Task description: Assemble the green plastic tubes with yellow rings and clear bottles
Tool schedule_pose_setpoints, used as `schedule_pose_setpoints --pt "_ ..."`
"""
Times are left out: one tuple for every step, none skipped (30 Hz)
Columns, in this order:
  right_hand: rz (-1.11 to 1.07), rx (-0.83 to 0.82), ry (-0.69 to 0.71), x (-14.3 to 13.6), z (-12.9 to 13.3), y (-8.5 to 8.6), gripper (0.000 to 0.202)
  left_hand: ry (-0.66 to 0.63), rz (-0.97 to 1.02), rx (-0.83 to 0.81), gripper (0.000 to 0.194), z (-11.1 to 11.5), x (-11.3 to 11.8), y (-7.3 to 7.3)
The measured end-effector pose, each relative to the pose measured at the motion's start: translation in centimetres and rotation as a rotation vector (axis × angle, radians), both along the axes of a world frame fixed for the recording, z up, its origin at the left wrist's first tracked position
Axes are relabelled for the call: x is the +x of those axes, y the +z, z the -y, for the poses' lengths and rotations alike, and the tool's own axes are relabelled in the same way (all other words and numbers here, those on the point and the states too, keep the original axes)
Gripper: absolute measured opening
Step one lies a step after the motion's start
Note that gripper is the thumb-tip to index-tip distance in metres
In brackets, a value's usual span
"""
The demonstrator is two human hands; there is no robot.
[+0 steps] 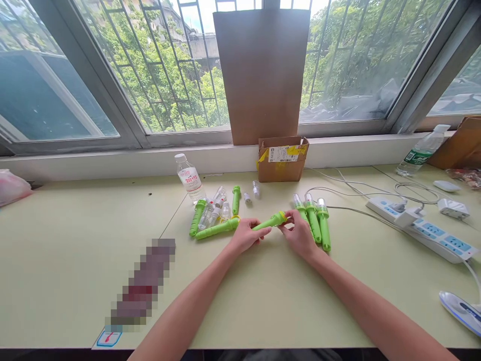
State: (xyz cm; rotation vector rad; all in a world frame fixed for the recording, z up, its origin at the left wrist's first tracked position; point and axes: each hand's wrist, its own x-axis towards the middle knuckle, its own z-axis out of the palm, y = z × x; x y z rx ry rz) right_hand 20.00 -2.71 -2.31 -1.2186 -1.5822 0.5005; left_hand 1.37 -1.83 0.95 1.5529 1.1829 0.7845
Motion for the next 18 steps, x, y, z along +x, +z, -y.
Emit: schedule_pose_setpoints --pt "-0.007 0.000 0.000 0.01 -0.01 -0.03 0.024 -0.003 0.003 -0.002 0.036 0.02 0.00 0.08" --pt "-0.015 -0.002 0.004 0.03 -0.02 -0.06 0.023 -0.005 0.006 -0.009 0.036 0.05 -0.01 0.19" --pt "-0.022 -0.005 0.008 0.05 -0.02 -0.09 0.022 -0.006 0.008 -0.018 0.037 0.06 -0.03 0.31" --pt "-0.028 -0.008 0.011 0.08 -0.01 -0.12 0.022 -0.009 0.008 -0.030 0.037 0.07 -0.05 0.44" --pt "-0.032 -0.010 0.010 0.10 0.00 -0.14 0.023 -0.014 0.007 -0.043 0.037 0.07 -0.08 0.56" --pt "-0.036 -0.013 0.010 0.13 0.02 -0.15 0.023 -0.022 0.005 -0.057 0.038 0.05 -0.12 0.65" --pt "-0.040 -0.015 0.008 0.15 0.03 -0.15 0.023 -0.031 0.005 -0.067 0.039 0.02 -0.16 0.71" --pt "-0.043 -0.016 0.008 0.18 0.03 -0.14 0.023 -0.042 0.006 -0.076 0.040 -0.03 -0.19 0.72" --pt "-0.044 -0.017 0.012 0.19 0.04 -0.11 0.024 -0.051 0.009 -0.082 0.041 -0.09 -0.22 0.68" --pt "-0.044 -0.017 0.018 0.20 0.03 -0.08 0.024 -0.053 0.017 -0.082 0.042 -0.15 -0.24 0.61" --pt "-0.043 -0.016 0.024 0.21 0.03 -0.04 0.026 -0.061 0.022 -0.084 0.043 -0.22 -0.26 0.50" --pt "-0.041 -0.015 0.029 0.20 0.02 0.00 0.027 -0.069 0.031 -0.093 0.043 -0.29 -0.28 0.39" --pt "-0.040 -0.013 0.031 0.19 0.01 0.03 0.028 -0.080 0.036 -0.098 0.044 -0.35 -0.31 0.28" --pt "-0.040 -0.012 0.029 0.17 0.00 0.06 0.029 -0.093 0.038 -0.101 0.044 -0.40 -0.34 0.21" --pt "-0.041 -0.011 0.024 0.14 0.00 0.07 0.029 -0.104 0.039 -0.102 0.044 -0.43 -0.38 0.19" --pt "-0.042 -0.007 0.018 0.12 0.01 0.07 0.028 -0.113 0.037 -0.106 0.045 -0.46 -0.45 0.21" --pt "-0.043 -0.004 0.014 0.09 0.03 0.06 0.028 -0.120 0.034 -0.118 0.046 -0.47 -0.52 0.27" --pt "-0.044 -0.001 0.014 0.07 0.05 0.05 0.028 -0.127 0.031 -0.138 0.047 -0.48 -0.61 0.37"
